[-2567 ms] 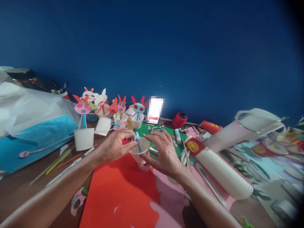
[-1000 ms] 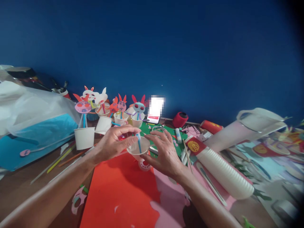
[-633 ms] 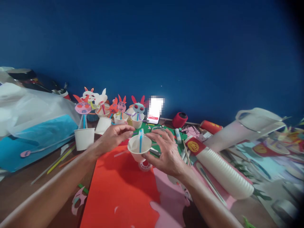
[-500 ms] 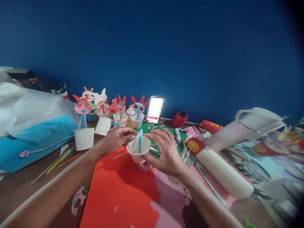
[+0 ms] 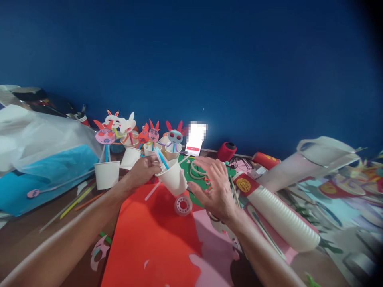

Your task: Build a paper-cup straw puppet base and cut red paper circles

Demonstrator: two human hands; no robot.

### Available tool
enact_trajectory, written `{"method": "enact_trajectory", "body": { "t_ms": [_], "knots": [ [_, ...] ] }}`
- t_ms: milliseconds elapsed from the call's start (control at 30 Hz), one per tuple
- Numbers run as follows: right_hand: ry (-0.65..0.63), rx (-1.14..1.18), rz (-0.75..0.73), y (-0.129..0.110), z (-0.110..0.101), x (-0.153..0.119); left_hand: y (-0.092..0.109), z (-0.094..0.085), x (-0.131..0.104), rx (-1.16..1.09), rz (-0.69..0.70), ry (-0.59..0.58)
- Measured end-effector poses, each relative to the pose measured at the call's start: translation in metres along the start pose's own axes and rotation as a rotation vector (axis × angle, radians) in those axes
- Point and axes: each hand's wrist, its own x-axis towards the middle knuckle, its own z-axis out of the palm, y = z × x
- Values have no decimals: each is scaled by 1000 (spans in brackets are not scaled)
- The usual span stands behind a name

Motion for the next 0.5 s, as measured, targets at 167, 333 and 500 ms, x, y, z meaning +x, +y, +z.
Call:
{"method": "enact_trajectory", "body": {
  "t_ms": [167,333,500],
  "knots": [
    [-82,24,45,-6,20,-6,-3,7,2,-97,-18,2],
    [-71,210,201,-1,33,-7,-4,8,0,-187,-12,-30],
    [-254,1108,442,16,36,-4,5,0,-3,-275,52,15]
  ]
}}
